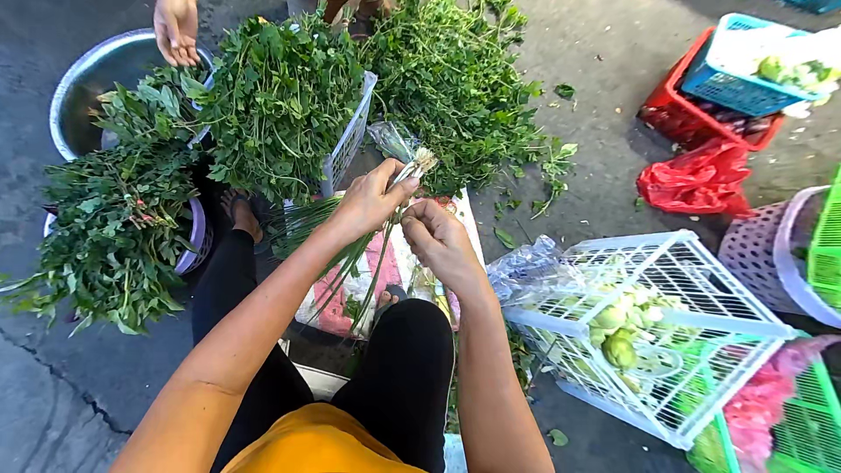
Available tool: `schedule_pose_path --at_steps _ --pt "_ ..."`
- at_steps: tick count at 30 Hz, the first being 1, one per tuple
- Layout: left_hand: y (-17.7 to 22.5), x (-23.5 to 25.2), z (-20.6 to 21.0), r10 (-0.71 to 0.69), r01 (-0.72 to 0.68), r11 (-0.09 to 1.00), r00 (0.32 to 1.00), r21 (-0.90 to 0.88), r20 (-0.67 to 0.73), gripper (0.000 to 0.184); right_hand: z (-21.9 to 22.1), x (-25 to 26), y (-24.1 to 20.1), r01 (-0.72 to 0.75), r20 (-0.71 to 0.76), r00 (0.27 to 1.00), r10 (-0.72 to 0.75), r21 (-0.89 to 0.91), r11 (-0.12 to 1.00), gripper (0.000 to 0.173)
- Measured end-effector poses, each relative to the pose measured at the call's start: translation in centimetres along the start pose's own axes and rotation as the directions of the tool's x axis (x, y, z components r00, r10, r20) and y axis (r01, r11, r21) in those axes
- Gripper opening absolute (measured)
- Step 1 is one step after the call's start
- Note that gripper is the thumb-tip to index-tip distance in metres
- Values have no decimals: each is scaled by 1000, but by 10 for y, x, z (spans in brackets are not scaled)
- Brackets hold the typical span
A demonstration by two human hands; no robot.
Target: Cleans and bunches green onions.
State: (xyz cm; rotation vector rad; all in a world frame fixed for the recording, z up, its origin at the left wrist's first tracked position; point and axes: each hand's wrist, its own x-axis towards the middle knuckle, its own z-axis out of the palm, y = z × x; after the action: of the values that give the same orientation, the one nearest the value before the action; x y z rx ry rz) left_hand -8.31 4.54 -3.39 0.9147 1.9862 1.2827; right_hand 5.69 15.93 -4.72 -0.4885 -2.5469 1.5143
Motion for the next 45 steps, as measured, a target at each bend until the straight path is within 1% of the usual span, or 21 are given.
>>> schedule_pose_path --at_steps 3,5,7,9,11,13,15,17,20,24,27,29,32,34,36,37,38,39,41,43,45 --pt "-1 0 -2 -15 15 1000 1000 -3 1 31 0 1 2 69 -43 996 -75 -129 989 16" --pt "-3 1 -1 -23 24 999 999 22 -24 32 -2 2 4 104 -36 993 -111 -165 981 16" --pt "-2 0 -1 -42 42 999 999 13 -20 32 -8 3 4 70 -12 997 -71 -84 994 16" --pt "0 -2 0 -57 57 998 998 -23 1 32 -16 3 1 -57 32 998 55 96 994 15" --pt "2 -4 0 -49 50 997 999 -53 22 32 -19 3 0 -156 91 986 136 262 952 16" --pt "5 -6 0 -35 37 997 999 -69 35 31 -19 2 2 -162 115 985 130 344 925 17" --pt "7 -7 1 -37 41 995 998 -94 45 31 -16 0 5 -116 91 992 90 352 929 16" --pt "6 -7 2 -40 45 994 998 -103 47 32 -14 -2 3 -6 13 1000 3 245 970 12" --pt "4 -8 6 -51 56 993 997 -107 51 32 -9 -4 1 130 -127 984 -128 10 991 10" --pt "2 -7 14 8 -9 1000 998 8 67 37 -12 -3 1 118 -219 960 -172 -238 964 14" --pt "-8 -6 15 96 -100 995 987 19 131 39 -33 -5 3 88 -203 969 -143 -258 962 16" --pt "-11 -8 11 103 -102 995 969 -16 226 39 -58 -9 9 91 -187 974 -132 -215 972 17" --pt "-17 -16 -1 35 1 995 934 -99 357 37 -106 -26 28 42 -232 969 -85 -184 982 22" --pt "-22 -19 -6 -27 88 985 927 -148 374 34 -131 -39 47 -9 -287 956 -56 -219 976 22" --pt "-19 -21 -10 -79 181 953 923 -244 376 32 -144 -50 57 -76 -258 966 -15 -337 938 35" --pt "-16 -22 -10 -94 226 922 918 -315 385 32 -142 -52 59 -97 -224 975 11 -377 921 45" --pt "-13 -20 -7 -98 259 888 914 -381 393 32 -135 -50 58 -113 -220 975 28 -387 915 49" --pt "-11 -18 -4 -85 269 855 915 -443 394 31 -124 -47 54 -131 -252 967 38 -364 922 47" --pt "-8 -14 2 -50 272 797 920 -539 389 31 -96 -39 42 -145 -304 949 80 -200 969 38" --pt "-1 -11 6 -58 289 764 921 -576 385 30 -69 -29 29 -112 -285 951 119 43 993 33" --pt "4 -11 7 -68 297 762 920 -576 385 30 -47 -19 17 -70 -241 964 114 183 981 35"
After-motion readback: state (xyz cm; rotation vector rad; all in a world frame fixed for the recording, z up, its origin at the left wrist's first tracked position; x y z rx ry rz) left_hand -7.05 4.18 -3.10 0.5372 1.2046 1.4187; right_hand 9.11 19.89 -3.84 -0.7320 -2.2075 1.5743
